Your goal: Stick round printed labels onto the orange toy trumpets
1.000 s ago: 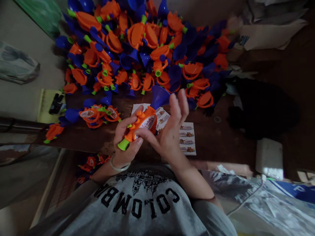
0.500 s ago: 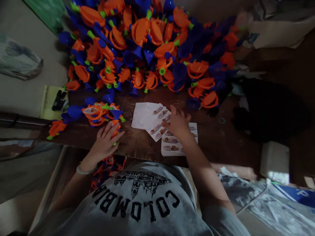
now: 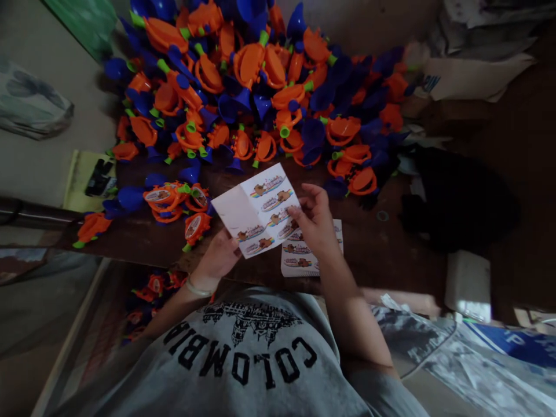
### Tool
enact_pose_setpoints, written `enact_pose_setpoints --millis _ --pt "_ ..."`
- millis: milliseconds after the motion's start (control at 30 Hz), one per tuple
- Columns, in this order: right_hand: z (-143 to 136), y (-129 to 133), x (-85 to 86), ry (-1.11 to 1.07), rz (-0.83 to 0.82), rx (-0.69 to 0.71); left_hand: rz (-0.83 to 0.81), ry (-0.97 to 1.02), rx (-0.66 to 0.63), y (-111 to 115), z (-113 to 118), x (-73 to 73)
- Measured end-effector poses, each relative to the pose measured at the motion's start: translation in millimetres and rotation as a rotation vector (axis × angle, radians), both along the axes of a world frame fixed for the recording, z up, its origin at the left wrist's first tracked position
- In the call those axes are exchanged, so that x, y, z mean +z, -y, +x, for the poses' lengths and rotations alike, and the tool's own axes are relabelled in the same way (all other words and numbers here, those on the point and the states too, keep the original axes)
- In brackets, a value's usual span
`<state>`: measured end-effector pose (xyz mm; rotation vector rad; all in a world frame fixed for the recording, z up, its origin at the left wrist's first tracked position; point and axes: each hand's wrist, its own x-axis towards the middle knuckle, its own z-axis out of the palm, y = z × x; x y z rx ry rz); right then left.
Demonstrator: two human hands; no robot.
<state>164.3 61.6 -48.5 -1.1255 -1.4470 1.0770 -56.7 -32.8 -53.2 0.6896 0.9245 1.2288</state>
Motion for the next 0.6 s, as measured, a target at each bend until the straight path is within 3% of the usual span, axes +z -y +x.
enact_pose_setpoints --millis 67,167,267,400,533,600 --pt "-5 11 10.4 0.098 0.088 -0.033 -0.038 0.038 0.052 -6 16 7.7" --pt "-11 32 29.5 0.380 0.317 -0.213 -0.002 -0.014 0.201 -10 29 16.2" --pt "-16 50 43.0 0.536 0.423 -0.155 0.066 -0.135 0.231 -9 33 16.5" --pt "-24 56 43.1 0.503 0.426 -0.106 0.056 -0.222 0.217 -5 34 12.4" --pt "-27 56 37.8 0.458 0.541 -0.228 0.047 -0.112 0.289 -8 37 17.3" --pt "-24 59 39.2 0.472 0.648 -0.196 -0.004 -0.042 0.304 -14 35 21.9"
